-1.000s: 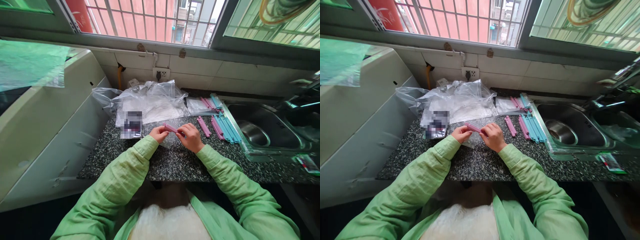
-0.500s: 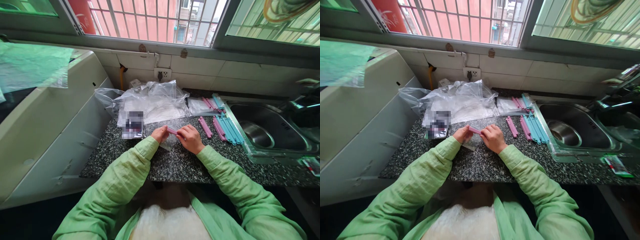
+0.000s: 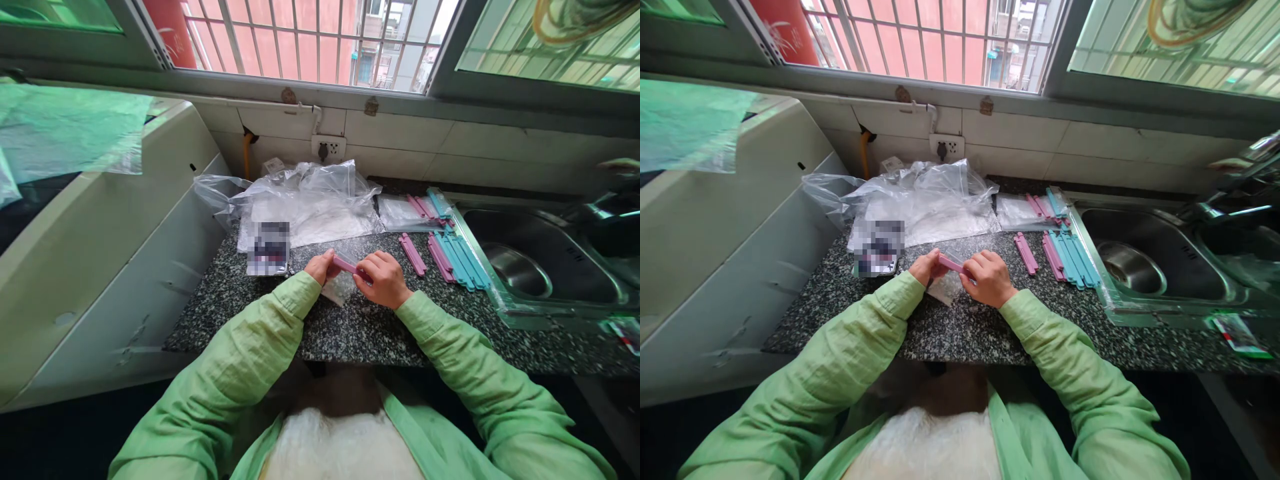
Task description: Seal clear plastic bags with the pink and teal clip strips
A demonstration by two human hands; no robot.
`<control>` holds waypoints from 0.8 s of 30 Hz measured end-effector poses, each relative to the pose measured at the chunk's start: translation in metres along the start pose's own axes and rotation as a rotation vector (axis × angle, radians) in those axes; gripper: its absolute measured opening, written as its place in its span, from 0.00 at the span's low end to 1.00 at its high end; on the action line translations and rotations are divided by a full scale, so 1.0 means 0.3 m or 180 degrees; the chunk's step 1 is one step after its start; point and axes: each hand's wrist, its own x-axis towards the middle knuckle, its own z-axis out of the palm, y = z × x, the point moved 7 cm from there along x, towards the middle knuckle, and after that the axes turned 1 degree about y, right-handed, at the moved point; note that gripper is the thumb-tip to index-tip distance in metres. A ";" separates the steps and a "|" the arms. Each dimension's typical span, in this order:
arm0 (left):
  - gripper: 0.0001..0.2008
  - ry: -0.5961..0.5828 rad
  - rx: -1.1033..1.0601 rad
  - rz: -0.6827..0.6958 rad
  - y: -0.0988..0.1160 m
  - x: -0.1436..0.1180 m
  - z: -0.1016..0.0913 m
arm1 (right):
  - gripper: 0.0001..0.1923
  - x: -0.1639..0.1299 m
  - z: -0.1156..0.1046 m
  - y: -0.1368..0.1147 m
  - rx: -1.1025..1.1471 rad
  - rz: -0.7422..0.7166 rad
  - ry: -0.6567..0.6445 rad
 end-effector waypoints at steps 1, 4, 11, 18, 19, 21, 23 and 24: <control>0.29 0.0034 0.0012 0.0019 0.004 -0.003 0.002 | 0.09 0.000 -0.003 -0.001 -0.0006 -0.0014 0.0019; 0.28 0.0171 -0.0019 0.0018 0.009 -0.007 0.003 | 0.11 0.000 -0.013 -0.006 -0.0013 -0.0044 0.0097; 0.25 0.0265 -0.0179 -0.0061 0.018 -0.024 0.014 | 0.13 0.000 -0.029 -0.014 -0.0135 -0.0096 0.0208; 0.26 0.0104 -0.0211 -0.0152 0.013 -0.033 0.026 | 0.13 -0.008 -0.025 -0.016 -0.0127 -0.0224 0.0308; 0.27 0.0086 -0.0178 -0.0146 0.012 -0.032 0.025 | 0.13 -0.008 -0.024 -0.016 -0.0114 -0.0235 0.0311; 0.27 0.0060 -0.0158 -0.0119 0.010 -0.029 0.024 | 0.13 -0.009 -0.022 -0.015 -0.0094 -0.0259 0.0322; 0.28 0.0037 -0.0153 -0.0090 0.008 -0.026 0.023 | 0.13 -0.010 -0.022 -0.016 -0.0086 -0.0277 0.0341; 0.28 0.0022 -0.0154 -0.0081 0.007 -0.025 0.024 | 0.12 -0.010 -0.022 -0.016 -0.0087 -0.0284 0.0350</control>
